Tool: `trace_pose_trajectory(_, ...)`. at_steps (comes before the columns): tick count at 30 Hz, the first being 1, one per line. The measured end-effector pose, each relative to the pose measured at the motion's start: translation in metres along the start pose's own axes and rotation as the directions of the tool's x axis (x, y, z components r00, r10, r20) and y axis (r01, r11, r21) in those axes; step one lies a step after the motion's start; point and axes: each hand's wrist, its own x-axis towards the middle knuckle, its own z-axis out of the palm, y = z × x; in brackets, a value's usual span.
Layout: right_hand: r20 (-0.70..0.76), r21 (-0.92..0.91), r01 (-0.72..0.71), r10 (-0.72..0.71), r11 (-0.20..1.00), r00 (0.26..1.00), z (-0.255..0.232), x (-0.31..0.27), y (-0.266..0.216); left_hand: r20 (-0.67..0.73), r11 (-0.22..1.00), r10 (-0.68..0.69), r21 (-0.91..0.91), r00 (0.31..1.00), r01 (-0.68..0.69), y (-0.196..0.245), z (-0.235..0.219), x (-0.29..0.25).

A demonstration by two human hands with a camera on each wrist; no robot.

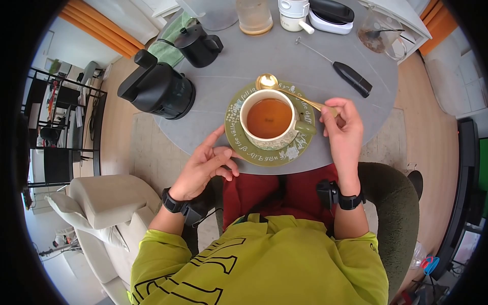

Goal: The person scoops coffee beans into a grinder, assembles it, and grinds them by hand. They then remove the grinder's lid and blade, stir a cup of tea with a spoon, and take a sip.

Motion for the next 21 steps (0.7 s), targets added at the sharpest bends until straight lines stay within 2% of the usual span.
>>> trace_pose_trajectory(4,-0.016,-0.079,-0.003,0.002,0.997,1.0,0.002,-0.002,0.001,-0.003,1.0,0.002,0.003,1.0,-0.002,0.0,0.0,0.0)
trace_pose_trajectory(6,-0.073,-0.211,0.115,-0.133,0.971,0.988,0.003,-0.003,0.002,-0.002,1.0,0.0,0.005,1.0,0.0,0.0,0.0,0.0)
trace_pose_trajectory(7,-0.071,-0.212,0.114,-0.132,0.971,0.989,0.001,-0.004,0.0,-0.001,1.0,-0.001,0.005,1.0,0.001,0.0,0.0,0.0)
trace_pose_trajectory(9,-0.119,-0.404,0.3,-0.375,0.864,0.919,-0.006,-0.006,-0.012,-0.006,1.0,-0.004,0.01,1.0,0.005,0.0,0.0,0.0)
trace_pose_trajectory(10,-0.116,-0.406,0.3,-0.375,0.863,0.92,-0.01,-0.01,-0.021,-0.007,1.0,-0.007,0.016,1.0,0.007,0.0,0.0,0.0)
trace_pose_trajectory(11,-0.055,-0.246,0.169,-0.187,0.954,0.981,-0.014,-0.015,-0.03,-0.007,1.0,-0.007,0.013,1.0,0.008,-0.001,0.0,0.0)
trace_pose_trajectory(12,0.036,-0.094,0.007,-0.004,0.996,0.999,-0.018,-0.02,-0.037,-0.006,1.0,-0.003,0.01,1.0,0.003,-0.001,0.0,0.0)
trace_pose_trajectory(13,0.162,-0.058,-0.052,0.061,0.997,0.985,-0.021,-0.023,-0.041,-0.003,1.0,0.002,0.007,1.0,-0.002,-0.001,0.0,0.0)
trace_pose_trajectory(14,0.16,-0.061,-0.052,0.061,0.997,0.985,-0.02,-0.024,-0.041,-0.001,1.0,0.003,0.005,1.0,-0.003,-0.001,0.001,0.0)
trace_pose_trajectory(16,0.324,-0.079,-0.039,0.062,0.996,0.944,-0.013,-0.027,-0.035,-0.01,1.0,-0.004,0.01,1.0,0.004,0.001,0.002,0.0)
trace_pose_trajectory(21,0.37,-0.146,0.018,0.037,0.989,0.928,-0.003,-0.022,-0.032,-0.006,1.0,-0.004,-0.001,1.0,0.004,0.0,0.002,0.0)
